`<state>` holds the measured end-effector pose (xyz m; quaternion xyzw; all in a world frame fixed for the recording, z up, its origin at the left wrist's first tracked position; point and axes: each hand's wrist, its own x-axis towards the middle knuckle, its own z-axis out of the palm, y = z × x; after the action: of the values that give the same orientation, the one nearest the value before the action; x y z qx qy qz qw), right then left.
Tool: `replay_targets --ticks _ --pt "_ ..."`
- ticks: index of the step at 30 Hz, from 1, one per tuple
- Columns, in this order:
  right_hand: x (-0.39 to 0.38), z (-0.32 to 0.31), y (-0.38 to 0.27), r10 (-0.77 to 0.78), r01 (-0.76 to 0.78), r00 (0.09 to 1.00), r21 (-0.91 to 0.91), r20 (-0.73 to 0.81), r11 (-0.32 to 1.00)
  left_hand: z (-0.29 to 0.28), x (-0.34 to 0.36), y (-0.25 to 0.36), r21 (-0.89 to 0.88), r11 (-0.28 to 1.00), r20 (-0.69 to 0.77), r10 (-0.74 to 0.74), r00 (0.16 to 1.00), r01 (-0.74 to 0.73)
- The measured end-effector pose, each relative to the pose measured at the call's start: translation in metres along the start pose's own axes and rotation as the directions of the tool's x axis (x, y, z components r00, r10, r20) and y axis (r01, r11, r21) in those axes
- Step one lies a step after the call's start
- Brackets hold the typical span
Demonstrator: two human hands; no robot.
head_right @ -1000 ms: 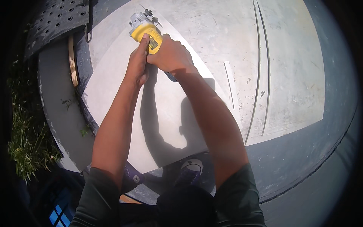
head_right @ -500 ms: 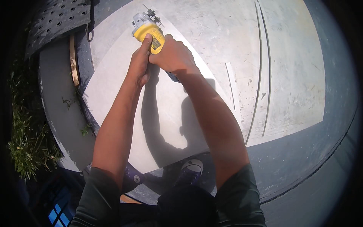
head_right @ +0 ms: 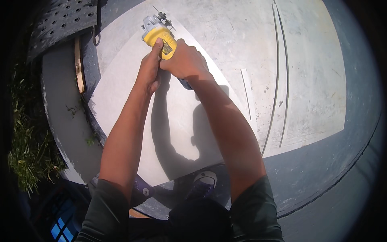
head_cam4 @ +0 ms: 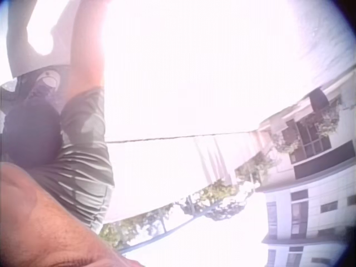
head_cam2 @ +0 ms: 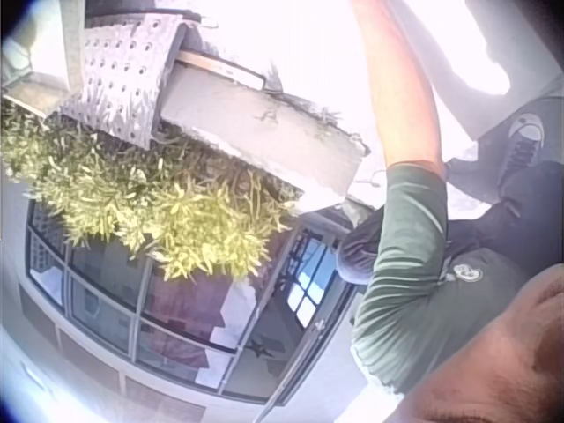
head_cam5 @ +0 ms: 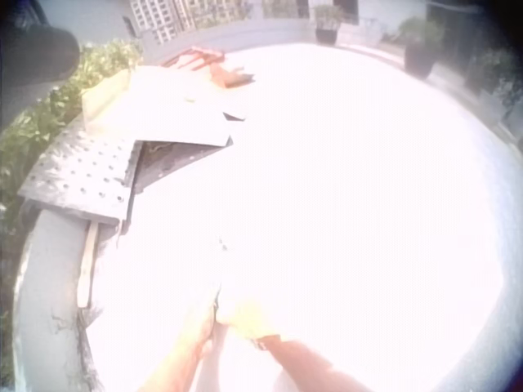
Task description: The person picks up a tile, carries it outside to a balcony, and uses an angle grinder to cut lines into the tile surface.
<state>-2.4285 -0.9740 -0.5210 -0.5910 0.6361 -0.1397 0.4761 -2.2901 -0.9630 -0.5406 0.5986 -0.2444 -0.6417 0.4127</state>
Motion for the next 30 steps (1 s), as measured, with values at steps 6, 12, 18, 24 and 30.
replay_targets --ticks 6,12,18,24,30 --pt "-0.0010 -0.0015 -0.0038 0.035 -0.033 0.998 -0.037 0.046 0.999 -0.0042 0.0030 -0.0014 0.028 1.000 0.013 0.007 1.000 -0.008" --pt "0.0002 -0.0003 -0.0004 0.015 -0.015 1.000 0.004 0.001 1.000 -0.0014 0.0032 -0.0014 0.035 0.999 0.018 -0.002 1.000 0.002" --pt "-0.0001 -0.0029 -0.0039 0.047 -0.045 0.997 -0.029 0.058 0.999 -0.0020 0.0023 0.0003 0.032 0.999 -0.005 -0.025 1.000 0.025" --pt "0.0034 -0.0006 -0.0002 0.034 -0.032 0.998 -0.039 0.050 0.999 -0.0036 0.0033 0.0022 0.135 0.989 -0.052 -0.052 0.997 0.058" --pt "0.0050 0.0029 0.0048 0.005 -0.005 1.000 -0.018 -0.011 1.000 0.0023 0.0011 0.0032 0.140 0.989 -0.062 -0.042 0.997 0.050"
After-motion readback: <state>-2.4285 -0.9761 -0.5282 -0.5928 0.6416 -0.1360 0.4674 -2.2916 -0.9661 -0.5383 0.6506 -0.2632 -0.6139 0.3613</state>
